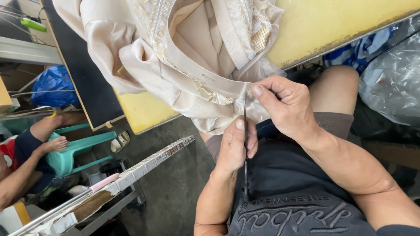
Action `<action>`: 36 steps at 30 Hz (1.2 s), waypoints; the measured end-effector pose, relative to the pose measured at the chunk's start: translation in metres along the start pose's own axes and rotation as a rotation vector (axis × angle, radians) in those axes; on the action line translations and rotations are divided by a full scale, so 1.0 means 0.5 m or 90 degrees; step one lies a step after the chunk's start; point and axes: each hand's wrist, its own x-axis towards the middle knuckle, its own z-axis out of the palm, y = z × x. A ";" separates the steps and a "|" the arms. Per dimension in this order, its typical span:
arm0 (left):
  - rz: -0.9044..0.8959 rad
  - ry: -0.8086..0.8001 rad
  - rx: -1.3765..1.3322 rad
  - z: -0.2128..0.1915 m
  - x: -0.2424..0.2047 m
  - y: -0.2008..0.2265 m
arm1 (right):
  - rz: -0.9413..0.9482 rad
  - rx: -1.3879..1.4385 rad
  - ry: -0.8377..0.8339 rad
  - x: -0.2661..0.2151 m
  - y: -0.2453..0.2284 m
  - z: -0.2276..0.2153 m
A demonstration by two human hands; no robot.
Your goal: The person uses a pair of scissors to cut a piece of light-colored fabric with gold embroidery. They carefully trim the edges and seams of the fabric while holding it on a yellow work surface.
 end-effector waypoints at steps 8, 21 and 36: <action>-0.052 0.009 0.017 -0.010 -0.015 0.013 | 0.010 -0.030 -0.012 -0.002 0.002 -0.002; -0.066 0.067 0.019 0.003 -0.019 0.011 | -0.022 -0.060 -0.024 -0.009 0.028 0.012; -0.033 0.072 0.160 -0.033 -0.020 -0.030 | -0.025 -0.045 -0.047 -0.011 0.018 0.011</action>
